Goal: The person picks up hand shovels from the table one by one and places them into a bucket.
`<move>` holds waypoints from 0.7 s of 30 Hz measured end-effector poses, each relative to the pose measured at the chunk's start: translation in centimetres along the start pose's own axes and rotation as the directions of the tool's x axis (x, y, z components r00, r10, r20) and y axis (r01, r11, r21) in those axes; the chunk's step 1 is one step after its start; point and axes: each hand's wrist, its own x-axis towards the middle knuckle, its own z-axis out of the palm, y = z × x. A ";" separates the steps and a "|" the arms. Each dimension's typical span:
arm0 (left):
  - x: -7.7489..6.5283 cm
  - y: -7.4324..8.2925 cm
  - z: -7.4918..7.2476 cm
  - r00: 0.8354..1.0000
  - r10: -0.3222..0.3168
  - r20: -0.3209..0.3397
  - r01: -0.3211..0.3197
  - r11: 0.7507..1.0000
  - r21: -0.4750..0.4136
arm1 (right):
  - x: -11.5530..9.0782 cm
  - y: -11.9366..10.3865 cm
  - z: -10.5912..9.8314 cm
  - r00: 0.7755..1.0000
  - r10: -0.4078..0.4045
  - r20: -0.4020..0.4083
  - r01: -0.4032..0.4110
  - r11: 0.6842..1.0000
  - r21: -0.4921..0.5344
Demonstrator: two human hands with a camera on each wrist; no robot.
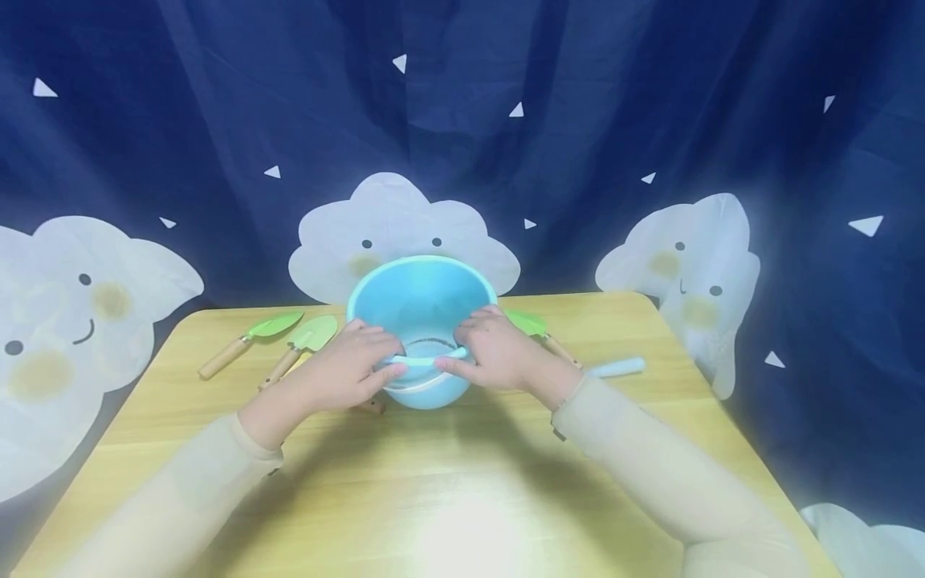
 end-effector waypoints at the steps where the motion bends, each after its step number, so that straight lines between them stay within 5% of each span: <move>1: 0.0 0.0 0.0 1.000 0.002 -0.003 -0.002 1.000 -0.003 | 0.0 0.0 0.0 1.000 0.002 0.001 -0.002 1.000 0.001; 13: -0.6 -1.1 -0.6 0.994 0.014 -0.111 -0.014 1.000 0.007 | -0.1 -0.1 -0.5 1.000 0.009 0.013 -0.009 1.000 -0.008; 21: -2.0 -2.2 -1.6 0.993 -0.044 -0.109 0.038 0.997 -0.060 | 0.0 -0.1 -0.4 0.999 0.012 0.031 -0.012 1.000 -0.005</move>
